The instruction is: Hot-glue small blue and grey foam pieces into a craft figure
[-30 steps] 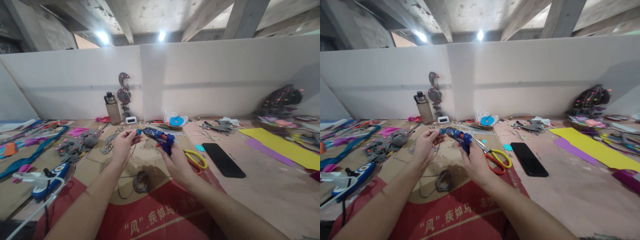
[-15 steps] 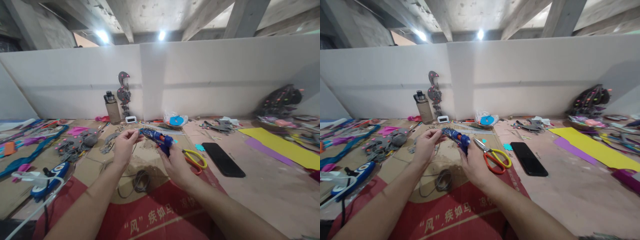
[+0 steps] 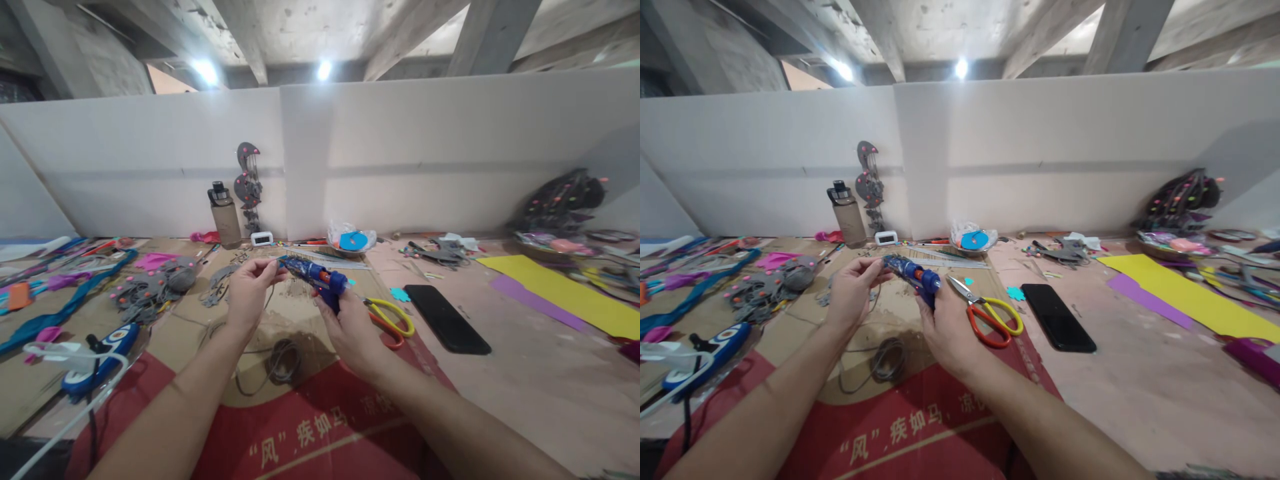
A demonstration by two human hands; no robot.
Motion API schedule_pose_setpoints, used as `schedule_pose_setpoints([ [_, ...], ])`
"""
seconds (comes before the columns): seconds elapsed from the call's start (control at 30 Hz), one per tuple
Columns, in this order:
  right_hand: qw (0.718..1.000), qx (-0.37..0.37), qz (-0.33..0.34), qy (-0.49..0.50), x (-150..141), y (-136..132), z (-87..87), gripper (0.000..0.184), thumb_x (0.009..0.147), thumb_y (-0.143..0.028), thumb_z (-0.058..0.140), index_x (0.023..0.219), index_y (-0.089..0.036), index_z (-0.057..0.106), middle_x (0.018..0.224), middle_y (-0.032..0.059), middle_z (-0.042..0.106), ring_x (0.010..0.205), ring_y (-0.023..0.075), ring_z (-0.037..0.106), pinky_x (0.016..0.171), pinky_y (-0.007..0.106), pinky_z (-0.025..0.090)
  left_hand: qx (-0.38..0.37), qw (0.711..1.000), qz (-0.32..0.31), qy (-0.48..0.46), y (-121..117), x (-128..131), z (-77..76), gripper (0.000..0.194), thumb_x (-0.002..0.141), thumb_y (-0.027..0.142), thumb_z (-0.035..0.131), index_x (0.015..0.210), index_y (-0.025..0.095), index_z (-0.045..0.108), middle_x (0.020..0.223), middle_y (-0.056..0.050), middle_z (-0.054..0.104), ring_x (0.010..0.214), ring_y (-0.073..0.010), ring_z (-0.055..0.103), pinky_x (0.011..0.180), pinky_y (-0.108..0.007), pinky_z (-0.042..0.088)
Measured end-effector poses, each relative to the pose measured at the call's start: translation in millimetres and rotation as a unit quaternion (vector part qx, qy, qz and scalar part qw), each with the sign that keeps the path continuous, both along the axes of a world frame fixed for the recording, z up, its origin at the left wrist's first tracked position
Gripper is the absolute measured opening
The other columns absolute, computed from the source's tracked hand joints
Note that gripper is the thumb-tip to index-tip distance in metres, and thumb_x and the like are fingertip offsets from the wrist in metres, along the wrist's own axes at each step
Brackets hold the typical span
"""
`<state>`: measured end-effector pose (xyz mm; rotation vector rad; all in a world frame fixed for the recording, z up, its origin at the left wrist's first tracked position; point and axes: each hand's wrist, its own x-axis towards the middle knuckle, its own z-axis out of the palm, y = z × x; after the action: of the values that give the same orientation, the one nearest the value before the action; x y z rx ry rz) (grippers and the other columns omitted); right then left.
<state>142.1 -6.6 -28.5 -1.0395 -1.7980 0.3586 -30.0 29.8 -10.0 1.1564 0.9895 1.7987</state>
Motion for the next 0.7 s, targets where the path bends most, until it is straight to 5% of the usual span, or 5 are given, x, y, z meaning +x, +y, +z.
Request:
schedule_pose_setpoints([
  [0.7,1.0,-0.004,-0.012,0.012,-0.9,-3.1,2.4,0.026,0.087,-0.029,0.047,0.11,-0.017,0.051,0.098,0.0105,0.062,0.089,0.023,0.059,0.082,0.037,0.046,0.001,1.0,-0.001,-0.007,-2.7,1.3,3.5,0.024,0.066,0.033,0.073,0.076,0.014,0.065,0.069,-0.003,0.068,0.063,-0.015,0.066,0.066,-0.03,0.056],
])
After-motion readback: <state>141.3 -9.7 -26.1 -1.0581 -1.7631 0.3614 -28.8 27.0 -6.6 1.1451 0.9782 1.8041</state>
